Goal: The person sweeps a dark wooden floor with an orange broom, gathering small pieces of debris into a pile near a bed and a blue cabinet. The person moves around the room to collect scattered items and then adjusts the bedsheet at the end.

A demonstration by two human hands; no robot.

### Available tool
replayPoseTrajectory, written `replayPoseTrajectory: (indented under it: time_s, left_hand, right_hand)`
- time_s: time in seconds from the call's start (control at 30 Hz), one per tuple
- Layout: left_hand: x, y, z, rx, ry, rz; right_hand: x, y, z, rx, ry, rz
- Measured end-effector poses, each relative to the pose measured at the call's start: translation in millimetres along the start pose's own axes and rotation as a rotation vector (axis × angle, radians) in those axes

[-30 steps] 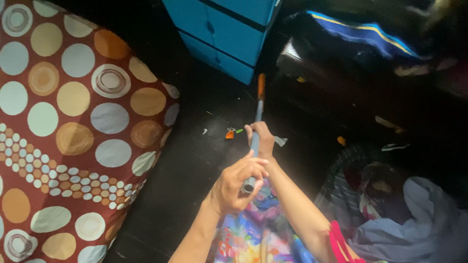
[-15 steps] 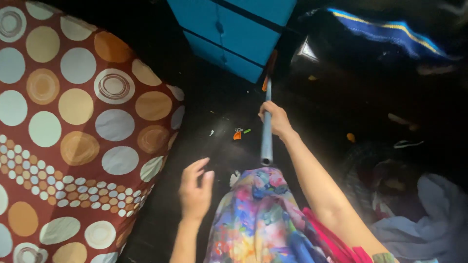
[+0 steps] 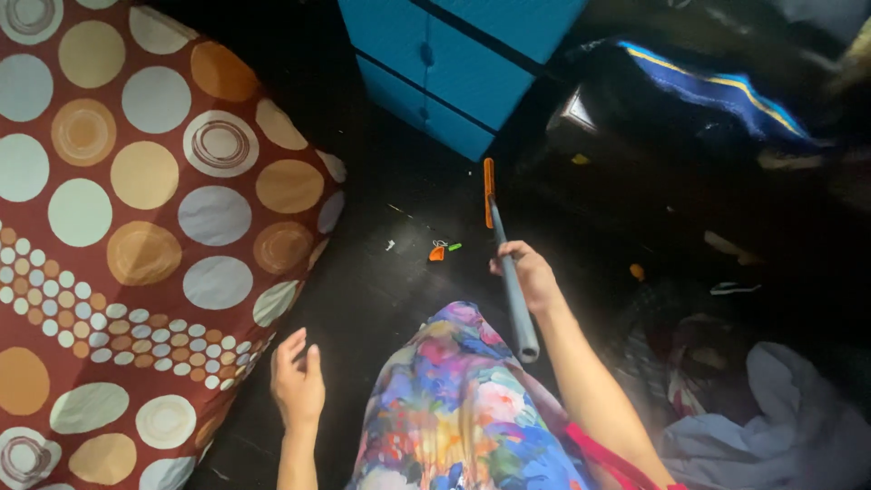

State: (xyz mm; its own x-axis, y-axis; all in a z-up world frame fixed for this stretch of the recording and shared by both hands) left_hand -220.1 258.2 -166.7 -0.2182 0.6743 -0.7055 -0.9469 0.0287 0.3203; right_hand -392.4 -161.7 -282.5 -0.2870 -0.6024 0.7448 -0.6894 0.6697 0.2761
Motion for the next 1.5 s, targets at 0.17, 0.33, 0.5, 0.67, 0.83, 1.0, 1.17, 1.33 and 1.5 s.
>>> replayPoseTrajectory:
  time_s: [0.17, 0.33, 0.5, 0.67, 0.83, 1.0, 1.17, 1.33, 1.5]
  left_hand:
    - [-46.0, -3.8, -36.9, 0.1, -0.005, -0.087]
    - [-94.2, 1.9, -55.1, 0.145, -0.11, -0.285]
    - [-105.9, 3.5, -53.4, 0.183, -0.143, -0.389]
    - [-95.4, 9.0, -42.7, 0.193, -0.164, -0.392]
    - [-84.2, 15.0, -30.2, 0.226, -0.246, -0.348]
    - [-76.9, 12.1, -27.4, 0.244, -0.298, -0.26]
    - [-88.9, 10.4, -32.7, 0.258, -0.306, -0.286]
    - [-104.5, -0.4, -50.5, 0.277, -0.27, -0.37]
    - [-124.5, -1.3, -63.4, 0.273, -0.222, -0.466]
  right_hand:
    - [-19.1, -17.8, 5.3, -0.624, 0.0, -0.252]
    - [-25.6, 9.1, 41.7, -0.714, 0.05, -0.481]
    - [-2.3, 20.8, 104.7, -0.155, 1.223, -0.452]
    - [72.5, 38.2, 1.0, 0.081, 1.592, -0.582]
    - [55.2, 42.5, 16.1, 0.265, 1.672, -0.643]
    - [50.0, 22.8, 2.2, 0.177, 1.533, -0.573]
    - [3.1, 23.6, 20.6, 0.059, 1.254, -0.555]
    - [58.0, 65.7, 15.3, 0.091, 1.405, -0.545]
    - [106.9, 56.4, -17.4, 0.24, 1.738, -0.565]
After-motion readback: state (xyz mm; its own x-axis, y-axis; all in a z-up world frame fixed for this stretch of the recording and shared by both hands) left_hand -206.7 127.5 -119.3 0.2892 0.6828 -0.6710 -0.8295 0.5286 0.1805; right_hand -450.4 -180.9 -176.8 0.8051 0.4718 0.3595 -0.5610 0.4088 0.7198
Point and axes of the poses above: each hand's wrist, its own y-axis away from the middle knuckle, its own z-axis out of the back of the hand, x = y × z, the point moved 2 cm from there along -y, towards the middle knuckle, and after that the axes turned 14 degrees about z, right-handed, at the moved point
